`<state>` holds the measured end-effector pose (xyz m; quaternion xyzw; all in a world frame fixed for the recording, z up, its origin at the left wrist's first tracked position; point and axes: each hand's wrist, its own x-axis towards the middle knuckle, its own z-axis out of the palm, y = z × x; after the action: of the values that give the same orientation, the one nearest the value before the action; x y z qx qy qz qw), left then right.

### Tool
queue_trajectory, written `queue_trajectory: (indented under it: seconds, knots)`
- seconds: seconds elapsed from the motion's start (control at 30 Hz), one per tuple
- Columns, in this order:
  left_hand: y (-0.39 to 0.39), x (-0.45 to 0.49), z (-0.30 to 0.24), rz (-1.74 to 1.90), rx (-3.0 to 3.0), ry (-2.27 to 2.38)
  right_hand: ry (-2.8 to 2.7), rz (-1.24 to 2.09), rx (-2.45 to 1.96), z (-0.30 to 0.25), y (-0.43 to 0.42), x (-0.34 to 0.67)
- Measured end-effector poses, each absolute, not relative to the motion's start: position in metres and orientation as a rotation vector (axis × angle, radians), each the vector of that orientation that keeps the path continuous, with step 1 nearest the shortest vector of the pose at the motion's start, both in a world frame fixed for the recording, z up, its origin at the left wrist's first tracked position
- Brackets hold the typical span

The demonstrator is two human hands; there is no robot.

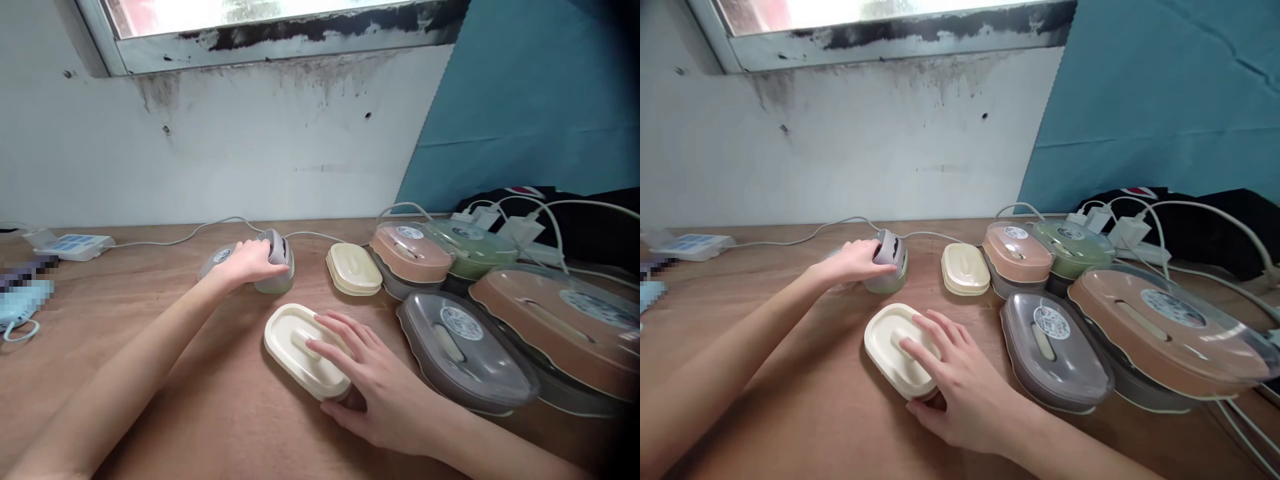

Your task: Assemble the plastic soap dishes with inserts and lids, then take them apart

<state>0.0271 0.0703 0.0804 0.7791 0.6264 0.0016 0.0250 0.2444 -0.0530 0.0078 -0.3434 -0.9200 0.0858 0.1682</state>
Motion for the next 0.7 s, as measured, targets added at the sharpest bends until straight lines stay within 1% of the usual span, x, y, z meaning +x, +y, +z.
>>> queue_trajectory:
  seconds: [0.13,0.27,0.7]
  knots:
    - [0.073,0.024,0.071,0.129,2.451,1.869,-2.613,0.368,-1.107,0.006,-0.053,0.242]
    - [0.075,0.025,0.066,0.218,2.522,1.836,-2.598,0.429,-1.128,0.004,-0.053,0.242]
    - [0.081,0.016,0.059,0.088,2.725,1.652,-2.617,0.451,-1.13,0.004,-0.051,0.244]
